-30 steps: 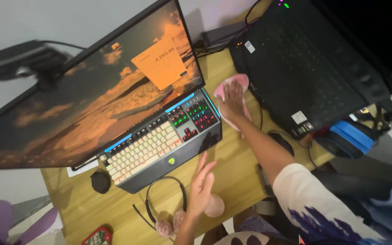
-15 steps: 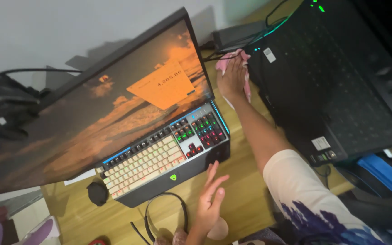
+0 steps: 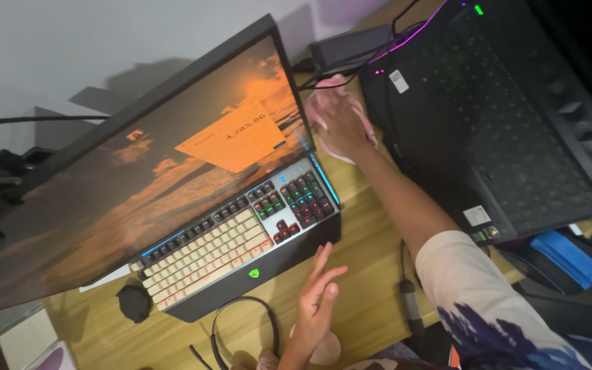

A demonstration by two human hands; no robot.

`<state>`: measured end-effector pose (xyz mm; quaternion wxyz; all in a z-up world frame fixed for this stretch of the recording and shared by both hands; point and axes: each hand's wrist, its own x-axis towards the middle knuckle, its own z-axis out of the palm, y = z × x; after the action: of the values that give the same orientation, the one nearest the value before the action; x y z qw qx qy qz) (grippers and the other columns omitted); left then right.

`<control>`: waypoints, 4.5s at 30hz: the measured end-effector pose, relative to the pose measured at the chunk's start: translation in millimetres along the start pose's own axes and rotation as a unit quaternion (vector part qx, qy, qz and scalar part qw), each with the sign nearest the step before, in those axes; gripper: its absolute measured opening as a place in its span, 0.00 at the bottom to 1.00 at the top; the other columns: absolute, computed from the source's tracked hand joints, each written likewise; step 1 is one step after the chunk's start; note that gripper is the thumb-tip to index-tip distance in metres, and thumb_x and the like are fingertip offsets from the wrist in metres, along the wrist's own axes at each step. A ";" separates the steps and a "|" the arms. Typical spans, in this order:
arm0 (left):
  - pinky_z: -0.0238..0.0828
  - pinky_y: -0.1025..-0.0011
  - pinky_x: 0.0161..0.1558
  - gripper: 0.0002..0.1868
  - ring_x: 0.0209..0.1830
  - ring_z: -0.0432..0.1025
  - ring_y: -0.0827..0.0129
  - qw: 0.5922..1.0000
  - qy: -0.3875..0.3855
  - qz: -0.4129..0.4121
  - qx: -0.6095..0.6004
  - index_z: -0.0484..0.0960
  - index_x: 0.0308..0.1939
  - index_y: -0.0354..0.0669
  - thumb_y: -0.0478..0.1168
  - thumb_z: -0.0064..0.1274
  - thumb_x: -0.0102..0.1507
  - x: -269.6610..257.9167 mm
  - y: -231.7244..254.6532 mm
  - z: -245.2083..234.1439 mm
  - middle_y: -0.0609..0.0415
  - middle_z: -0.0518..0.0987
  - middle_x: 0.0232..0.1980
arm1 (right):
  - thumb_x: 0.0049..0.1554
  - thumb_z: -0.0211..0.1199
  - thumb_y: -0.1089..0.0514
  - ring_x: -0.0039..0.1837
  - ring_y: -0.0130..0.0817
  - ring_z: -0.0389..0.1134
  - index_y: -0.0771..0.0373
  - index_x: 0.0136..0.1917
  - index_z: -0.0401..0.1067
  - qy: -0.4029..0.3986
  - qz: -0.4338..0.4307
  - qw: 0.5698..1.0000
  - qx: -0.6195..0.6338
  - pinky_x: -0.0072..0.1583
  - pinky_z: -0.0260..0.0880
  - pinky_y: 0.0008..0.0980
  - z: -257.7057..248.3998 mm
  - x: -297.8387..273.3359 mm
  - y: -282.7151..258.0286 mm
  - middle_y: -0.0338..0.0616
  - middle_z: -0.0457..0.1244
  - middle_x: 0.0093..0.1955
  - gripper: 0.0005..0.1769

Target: The recorder uses a pink cloth to wipe down a computer monitor, keyboard, mouse, and desk surface.

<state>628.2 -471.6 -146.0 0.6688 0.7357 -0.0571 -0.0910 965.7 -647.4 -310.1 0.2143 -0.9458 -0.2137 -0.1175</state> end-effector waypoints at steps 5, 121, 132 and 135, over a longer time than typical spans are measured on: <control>0.43 0.53 0.80 0.17 0.86 0.48 0.44 1.000 -0.017 0.021 -0.004 0.82 0.58 0.35 0.41 0.43 0.73 0.3 2.1 6.6 0.38 0.61 0.81 | 0.61 0.58 0.52 0.82 0.50 0.51 0.61 0.77 0.62 -0.033 -0.094 0.995 0.004 0.79 0.46 0.50 -33.8 -20.0 -11.6 0.53 0.53 0.80 0.33; 0.51 0.37 0.68 0.48 0.54 0.70 0.41 0.889 -0.033 -0.016 0.457 0.70 0.51 0.39 0.61 0.75 0.37 105.6 13.2 -65.4 0.37 0.78 0.45 | 0.59 0.58 0.38 0.78 0.49 0.55 0.56 0.63 0.71 -0.409 -0.196 0.890 -0.054 0.86 0.37 0.57 -94.8 -221.4 -139.8 0.48 0.62 0.67 0.27; 0.49 0.36 0.68 0.46 0.52 0.71 0.43 0.887 -0.019 -0.029 0.460 0.69 0.49 0.43 0.63 0.75 0.38 118.8 8.5 -73.8 0.41 0.78 0.42 | 0.66 0.48 0.33 0.59 0.49 0.68 0.52 0.62 0.75 -0.575 -0.187 0.787 -0.122 0.62 0.66 0.55 -155.7 -175.4 -185.1 0.49 0.68 0.55 0.28; 0.50 0.39 0.68 0.46 0.51 0.71 0.45 0.892 -0.022 -0.037 0.450 0.70 0.50 0.44 0.62 0.75 0.38 122.5 12.5 -76.8 0.42 0.78 0.42 | 0.67 0.49 0.37 0.66 0.50 0.61 0.52 0.68 0.71 -0.464 -0.165 0.864 -0.107 0.66 0.61 0.57 -131.0 -148.5 -147.7 0.49 0.62 0.63 0.26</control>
<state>764.5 -423.3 -133.8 0.2610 0.9573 -0.0791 -0.0965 750.6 -638.9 -188.9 -0.0342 -0.8592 -0.4277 0.2787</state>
